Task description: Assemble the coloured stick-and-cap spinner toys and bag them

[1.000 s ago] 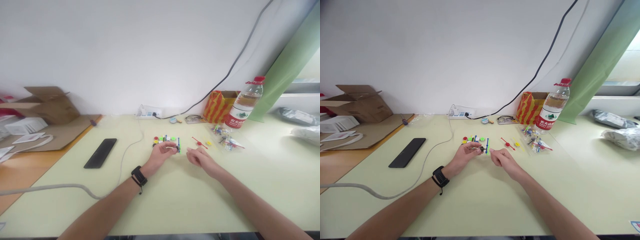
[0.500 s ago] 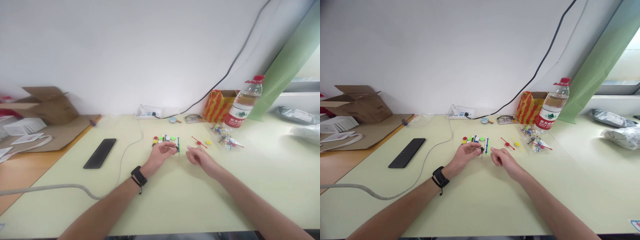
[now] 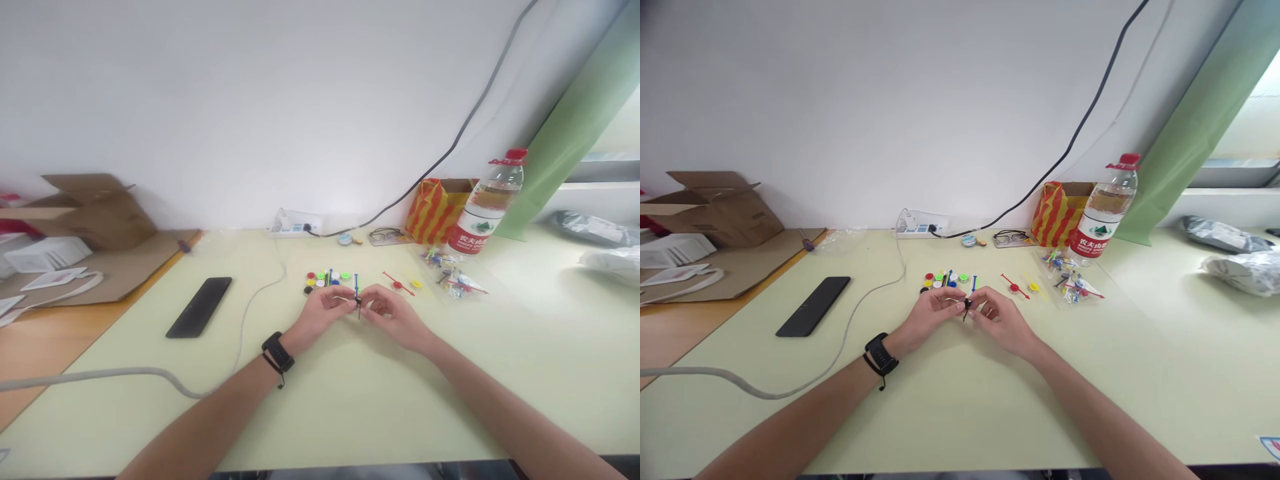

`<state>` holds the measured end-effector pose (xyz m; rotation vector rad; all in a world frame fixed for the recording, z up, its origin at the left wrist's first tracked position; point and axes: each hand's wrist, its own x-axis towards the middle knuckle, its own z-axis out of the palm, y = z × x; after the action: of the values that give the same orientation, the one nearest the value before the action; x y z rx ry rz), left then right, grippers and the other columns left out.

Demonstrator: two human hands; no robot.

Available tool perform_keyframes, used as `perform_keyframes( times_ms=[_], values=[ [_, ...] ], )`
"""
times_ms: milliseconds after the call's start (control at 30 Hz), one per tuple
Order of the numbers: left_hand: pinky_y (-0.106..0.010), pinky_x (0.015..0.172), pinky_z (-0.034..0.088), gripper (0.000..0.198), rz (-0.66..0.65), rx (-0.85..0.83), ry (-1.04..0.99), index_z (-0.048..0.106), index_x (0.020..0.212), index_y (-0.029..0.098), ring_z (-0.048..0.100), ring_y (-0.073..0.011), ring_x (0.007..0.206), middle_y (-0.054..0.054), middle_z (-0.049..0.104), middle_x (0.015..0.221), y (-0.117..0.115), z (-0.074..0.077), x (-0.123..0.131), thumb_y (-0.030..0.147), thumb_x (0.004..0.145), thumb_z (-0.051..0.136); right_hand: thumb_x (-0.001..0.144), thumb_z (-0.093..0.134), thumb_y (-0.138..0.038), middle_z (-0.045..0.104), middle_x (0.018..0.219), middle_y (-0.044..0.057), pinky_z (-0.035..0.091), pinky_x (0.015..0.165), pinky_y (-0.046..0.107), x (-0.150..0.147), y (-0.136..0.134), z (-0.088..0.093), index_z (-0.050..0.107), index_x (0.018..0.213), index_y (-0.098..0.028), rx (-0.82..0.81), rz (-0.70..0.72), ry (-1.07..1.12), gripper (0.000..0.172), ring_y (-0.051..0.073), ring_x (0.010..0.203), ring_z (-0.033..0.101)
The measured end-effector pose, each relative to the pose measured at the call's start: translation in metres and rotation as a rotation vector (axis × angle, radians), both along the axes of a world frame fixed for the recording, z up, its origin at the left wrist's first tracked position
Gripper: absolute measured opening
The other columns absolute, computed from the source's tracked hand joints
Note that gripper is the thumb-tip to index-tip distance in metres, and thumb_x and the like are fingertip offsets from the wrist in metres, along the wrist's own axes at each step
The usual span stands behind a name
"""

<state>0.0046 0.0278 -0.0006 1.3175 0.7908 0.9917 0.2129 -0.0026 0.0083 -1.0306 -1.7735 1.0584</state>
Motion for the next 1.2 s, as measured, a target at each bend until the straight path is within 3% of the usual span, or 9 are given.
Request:
perform_keyframes(
  times_ms=[167,300,400,533,600,667,733,933,1200],
  values=[
    [-0.039,0.094,0.055,0.036,0.002,-0.01,-0.014,0.075,0.104,0.016,0.072,-0.0236,0.099,-0.011,0.075,0.112,0.001,-0.001,-0.001,0.035,0.076,0.086,0.095,0.061,-0.04,0.064,0.095,0.003,0.052,0.063,0.03,0.004,0.0,-0.004,0.051,0.133,-0.028,0.066,-0.039,-0.03,0.042,0.015,0.069,0.059],
    [-0.038,0.093,0.056,0.037,0.016,-0.022,-0.001,0.075,0.105,0.015,0.072,-0.0226,0.096,-0.011,0.075,0.111,0.0,0.0,0.0,0.035,0.076,0.086,0.093,0.063,-0.039,0.059,0.104,0.002,0.052,0.063,0.03,0.004,-0.001,-0.009,0.008,0.16,-0.034,0.059,-0.094,0.034,0.086,0.014,0.068,0.059],
    [-0.038,0.093,0.056,0.037,0.04,-0.026,0.008,0.075,0.103,0.015,0.072,-0.0221,0.094,-0.011,0.076,0.109,-0.001,0.002,0.001,0.035,0.075,0.087,0.094,0.062,-0.042,0.058,0.11,0.003,0.053,0.064,0.03,0.001,-0.001,-0.011,-0.008,0.161,-0.036,0.027,-0.151,0.114,0.097,0.013,0.068,0.058],
    [-0.039,0.095,0.056,0.036,0.071,-0.022,0.01,0.076,0.102,0.016,0.073,-0.0225,0.095,-0.01,0.076,0.108,0.0,0.002,0.001,0.035,0.074,0.088,0.095,0.06,-0.048,0.059,0.108,0.004,0.049,0.06,0.028,-0.001,-0.001,-0.007,0.033,0.153,-0.032,-0.049,-0.184,0.171,0.066,0.013,0.066,0.054],
    [-0.04,0.095,0.056,0.036,0.075,-0.014,0.008,0.076,0.102,0.016,0.073,-0.0226,0.095,-0.01,0.077,0.107,0.001,0.001,0.002,0.035,0.074,0.088,0.097,0.056,-0.051,0.06,0.088,0.002,0.044,0.059,0.028,0.001,-0.002,-0.002,0.067,0.114,-0.023,-0.114,-0.113,0.117,0.035,0.013,0.062,0.049],
    [-0.04,0.094,0.057,0.036,0.073,-0.012,0.002,0.076,0.102,0.017,0.073,-0.0227,0.095,-0.01,0.077,0.106,0.001,0.001,0.002,0.035,0.073,0.088,0.1,0.048,-0.055,0.05,0.064,0.0,0.04,0.059,0.029,0.003,-0.002,0.004,0.061,0.065,-0.019,-0.169,0.016,0.055,0.052,0.013,0.058,0.044],
    [-0.041,0.094,0.057,0.036,0.07,-0.011,-0.001,0.076,0.101,0.016,0.073,-0.0228,0.094,-0.009,0.077,0.105,0.001,0.001,0.002,0.036,0.073,0.088,0.101,0.043,-0.058,0.04,0.055,-0.001,0.037,0.06,0.031,0.005,-0.002,0.007,0.043,0.049,-0.019,-0.182,0.098,0.048,0.065,0.013,0.056,0.038],
    [-0.039,0.095,0.056,0.037,0.06,0.007,0.027,0.076,0.102,0.016,0.073,-0.0228,0.096,-0.01,0.077,0.108,0.0,0.001,0.002,0.036,0.073,0.088,0.09,0.066,-0.057,0.05,0.072,-0.003,0.038,0.056,0.026,0.002,0.001,0.003,0.053,0.084,-0.022,-0.18,0.008,0.201,0.038,0.012,0.061,0.044],
    [-0.039,0.094,0.056,0.034,0.03,0.014,0.024,0.075,0.104,0.016,0.072,-0.0235,0.099,-0.011,0.076,0.11,0.0,-0.002,0.002,0.035,0.077,0.085,0.089,0.069,-0.05,0.064,0.097,0.003,0.052,0.064,0.03,0.003,0.001,0.002,0.057,0.115,-0.026,-0.171,0.048,0.204,0.038,0.013,0.068,0.056]
  ],
)
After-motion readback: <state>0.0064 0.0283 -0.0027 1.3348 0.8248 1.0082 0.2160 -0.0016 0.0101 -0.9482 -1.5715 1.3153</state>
